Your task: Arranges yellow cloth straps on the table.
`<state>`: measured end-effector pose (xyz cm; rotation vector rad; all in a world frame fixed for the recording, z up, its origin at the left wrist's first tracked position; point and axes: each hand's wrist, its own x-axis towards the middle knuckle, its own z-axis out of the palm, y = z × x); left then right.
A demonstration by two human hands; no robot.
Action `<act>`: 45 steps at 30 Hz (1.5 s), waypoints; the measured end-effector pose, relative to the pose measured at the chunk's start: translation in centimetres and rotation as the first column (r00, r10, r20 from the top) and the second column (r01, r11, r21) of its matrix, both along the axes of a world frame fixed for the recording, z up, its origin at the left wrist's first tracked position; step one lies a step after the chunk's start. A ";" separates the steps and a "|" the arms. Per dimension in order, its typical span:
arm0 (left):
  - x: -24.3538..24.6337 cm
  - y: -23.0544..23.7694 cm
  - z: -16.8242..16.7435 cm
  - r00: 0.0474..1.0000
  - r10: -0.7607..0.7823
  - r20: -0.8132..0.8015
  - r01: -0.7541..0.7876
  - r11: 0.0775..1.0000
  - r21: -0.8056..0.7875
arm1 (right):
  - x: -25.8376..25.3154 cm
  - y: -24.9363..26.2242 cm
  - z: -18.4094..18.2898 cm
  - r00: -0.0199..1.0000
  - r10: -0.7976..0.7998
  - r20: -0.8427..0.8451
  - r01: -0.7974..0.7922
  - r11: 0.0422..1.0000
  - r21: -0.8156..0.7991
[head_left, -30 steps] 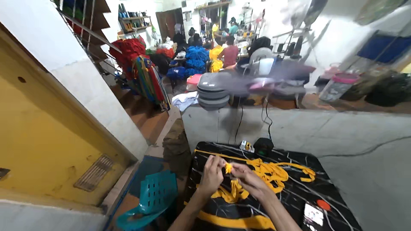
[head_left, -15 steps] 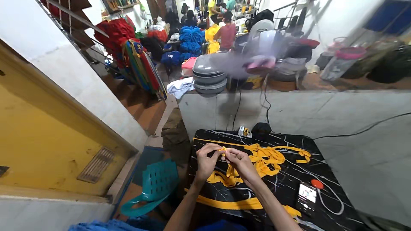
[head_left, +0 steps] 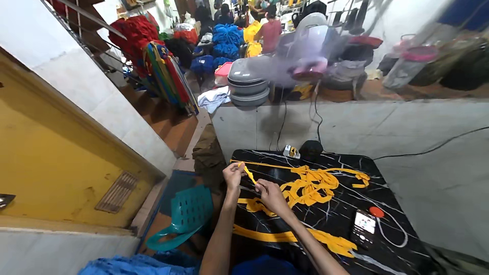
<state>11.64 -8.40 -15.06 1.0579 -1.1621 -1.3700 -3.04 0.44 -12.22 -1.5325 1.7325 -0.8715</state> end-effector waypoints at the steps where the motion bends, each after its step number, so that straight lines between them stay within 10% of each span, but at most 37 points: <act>1: 0.0 -0.2 -0.2 1.000 0.012 -0.006 -0.012 0.999 0.040 | 0.0 0.0 -0.3 0.999 0.020 0.025 -0.020 1.000 0.006; 5: -0.5 0.2 -0.6 0.999 0.046 -0.009 -0.045 0.996 0.071 | -0.6 -0.1 -1.5 0.963 0.058 0.264 -0.070 0.997 0.036; 9: 0.0 -0.2 0.2 0.988 -0.149 0.034 0.149 0.989 0.015 | -2.9 -0.6 -1.5 0.684 0.078 0.726 -0.194 0.978 0.078; 14: -0.4 1.6 0.1 0.862 -0.457 0.219 0.462 0.886 0.031 | -4.1 -0.2 1.1 0.595 -0.056 0.802 0.073 0.997 0.016; 25: 2.0 0.0 5.1 0.892 -0.376 0.252 0.401 0.915 -0.053 | -6.4 -0.4 -0.5 0.844 0.056 0.533 -0.021 0.997 -0.071; 29: 7.5 -5.1 10.0 0.746 -0.120 0.655 0.292 0.943 -0.160 | -13.5 1.4 1.7 0.934 0.287 0.214 -0.308 0.949 0.072; 45: 19.0 -20.2 5.0 0.587 0.316 0.746 -0.079 0.939 -0.335 | -40.9 10.5 9.1 0.989 -0.142 0.030 0.137 0.983 0.124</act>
